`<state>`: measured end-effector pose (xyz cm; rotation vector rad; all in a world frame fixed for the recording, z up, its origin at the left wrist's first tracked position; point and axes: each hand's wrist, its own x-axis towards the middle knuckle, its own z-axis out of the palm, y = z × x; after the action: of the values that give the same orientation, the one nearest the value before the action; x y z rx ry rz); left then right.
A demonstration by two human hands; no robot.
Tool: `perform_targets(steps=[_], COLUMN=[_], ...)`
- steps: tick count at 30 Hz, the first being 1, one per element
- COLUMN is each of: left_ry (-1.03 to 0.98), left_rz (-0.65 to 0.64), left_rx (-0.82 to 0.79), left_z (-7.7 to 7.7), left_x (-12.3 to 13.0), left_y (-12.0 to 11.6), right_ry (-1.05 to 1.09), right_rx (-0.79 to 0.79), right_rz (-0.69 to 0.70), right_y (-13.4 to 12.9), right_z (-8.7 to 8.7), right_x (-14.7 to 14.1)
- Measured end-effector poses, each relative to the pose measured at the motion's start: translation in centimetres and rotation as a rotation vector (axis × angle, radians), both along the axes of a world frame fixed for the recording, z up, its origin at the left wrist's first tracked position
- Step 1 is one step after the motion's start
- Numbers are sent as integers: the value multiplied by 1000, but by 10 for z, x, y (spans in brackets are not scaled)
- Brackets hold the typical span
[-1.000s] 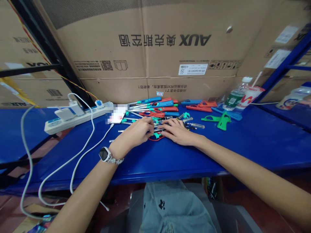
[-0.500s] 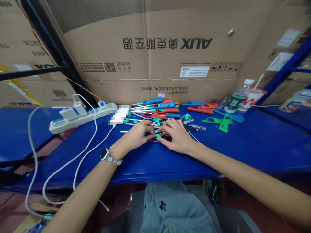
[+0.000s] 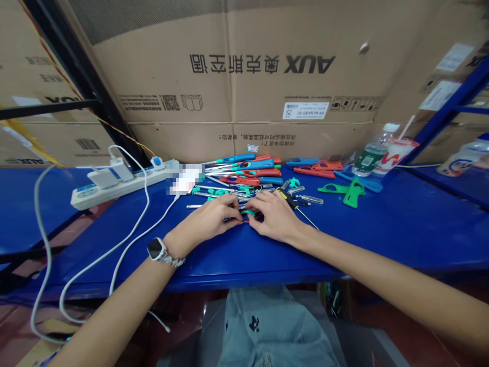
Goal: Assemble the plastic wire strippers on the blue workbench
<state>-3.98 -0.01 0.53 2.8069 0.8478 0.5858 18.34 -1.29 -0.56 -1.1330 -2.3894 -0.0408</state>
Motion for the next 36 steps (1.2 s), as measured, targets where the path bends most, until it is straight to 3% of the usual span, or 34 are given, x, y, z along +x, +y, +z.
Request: perform_targets(steps=[12, 24, 36], left_ry=[-4, -58, -46], left_rz=[-65, -95, -66], left_rx=[70, 74, 47], left_z=[-6, -11, -11], left_x=[2, 3, 2], left_y=[8, 12, 12], right_ry=[-301, -272, -338], right_rx=[80, 54, 3], right_rz=[-40, -118, -116], right_y=[0, -4, -3], right_z=[20, 14, 22], right_x=[-9, -13, -21])
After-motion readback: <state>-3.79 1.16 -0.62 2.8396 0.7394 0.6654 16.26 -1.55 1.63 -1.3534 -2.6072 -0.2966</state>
